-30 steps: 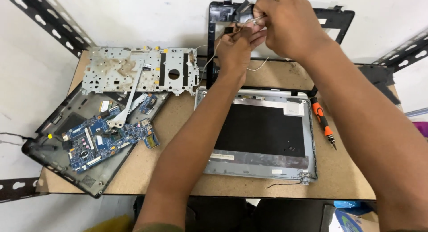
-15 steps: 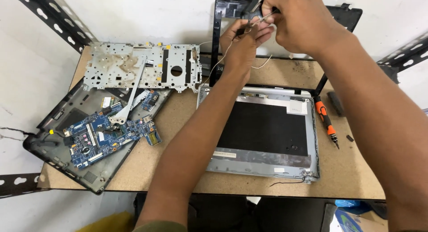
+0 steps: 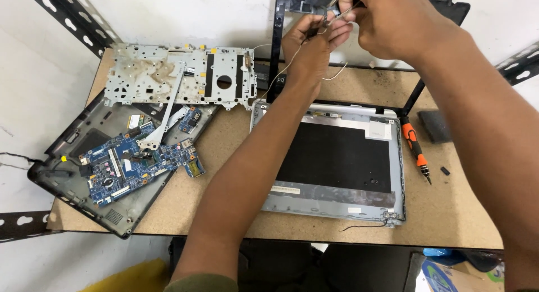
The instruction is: Disassembling a laptop screen unit by removing screws and disconnecting internal cables
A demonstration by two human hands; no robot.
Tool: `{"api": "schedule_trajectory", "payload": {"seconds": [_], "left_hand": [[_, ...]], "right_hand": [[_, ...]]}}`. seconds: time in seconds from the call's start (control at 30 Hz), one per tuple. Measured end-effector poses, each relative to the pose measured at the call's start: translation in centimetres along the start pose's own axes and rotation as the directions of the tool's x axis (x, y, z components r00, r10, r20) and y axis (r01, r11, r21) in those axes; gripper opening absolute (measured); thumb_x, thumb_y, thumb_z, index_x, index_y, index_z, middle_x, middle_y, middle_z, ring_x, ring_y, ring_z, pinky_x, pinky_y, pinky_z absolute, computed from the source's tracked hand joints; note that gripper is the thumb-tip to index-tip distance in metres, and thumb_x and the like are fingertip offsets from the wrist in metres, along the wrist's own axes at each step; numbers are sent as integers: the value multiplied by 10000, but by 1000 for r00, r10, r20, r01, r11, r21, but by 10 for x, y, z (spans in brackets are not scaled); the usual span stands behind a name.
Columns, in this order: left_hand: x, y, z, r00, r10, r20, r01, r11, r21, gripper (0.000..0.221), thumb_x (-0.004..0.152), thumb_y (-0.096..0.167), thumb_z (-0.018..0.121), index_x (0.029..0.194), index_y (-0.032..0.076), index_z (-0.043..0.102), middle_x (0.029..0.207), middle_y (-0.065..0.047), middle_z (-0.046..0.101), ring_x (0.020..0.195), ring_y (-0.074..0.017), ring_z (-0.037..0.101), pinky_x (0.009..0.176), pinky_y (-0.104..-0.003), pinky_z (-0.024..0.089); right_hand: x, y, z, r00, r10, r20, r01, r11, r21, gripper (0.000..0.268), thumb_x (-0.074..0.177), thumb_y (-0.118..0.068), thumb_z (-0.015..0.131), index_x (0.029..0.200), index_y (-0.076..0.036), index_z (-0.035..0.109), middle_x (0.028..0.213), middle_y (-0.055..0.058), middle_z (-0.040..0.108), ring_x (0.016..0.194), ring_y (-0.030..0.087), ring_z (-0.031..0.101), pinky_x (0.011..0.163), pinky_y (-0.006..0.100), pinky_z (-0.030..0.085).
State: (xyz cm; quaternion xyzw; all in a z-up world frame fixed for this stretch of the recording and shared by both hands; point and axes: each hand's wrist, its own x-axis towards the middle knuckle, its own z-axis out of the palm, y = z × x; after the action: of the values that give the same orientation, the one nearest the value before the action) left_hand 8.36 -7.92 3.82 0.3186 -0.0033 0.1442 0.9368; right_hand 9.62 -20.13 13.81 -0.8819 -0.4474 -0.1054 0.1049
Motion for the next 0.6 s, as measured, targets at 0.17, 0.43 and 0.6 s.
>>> {"api": "schedule_trajectory", "payload": {"seconds": [0.17,0.43,0.6], "left_hand": [[6,-12,-9,995,54,81,-49,997,-60,164,809,-216,553,857,-73,618,850,-305,678,764,-354,704,758,-425,608],[7,-14,-17,980,95,176,-73,989,-127,145,770,-194,616,889,-114,597,880,-338,653,779,-436,688,754,-468,604],[3,-9,-10,993,42,114,-32,996,-85,170,760,-228,611,884,-113,604,881,-328,657,781,-423,691,758,-453,605]], "right_hand": [[0,-4,-6,998,45,53,-44,999,-16,209,874,132,487,803,-59,441,738,70,391,613,223,332,550,365,250],[1,-1,-10,986,99,135,-100,995,0,212,829,149,483,813,-61,507,753,78,488,633,229,428,540,354,319],[4,-10,-18,934,275,226,-266,961,-70,167,921,50,442,812,-67,489,723,69,492,561,238,389,522,380,307]]}}
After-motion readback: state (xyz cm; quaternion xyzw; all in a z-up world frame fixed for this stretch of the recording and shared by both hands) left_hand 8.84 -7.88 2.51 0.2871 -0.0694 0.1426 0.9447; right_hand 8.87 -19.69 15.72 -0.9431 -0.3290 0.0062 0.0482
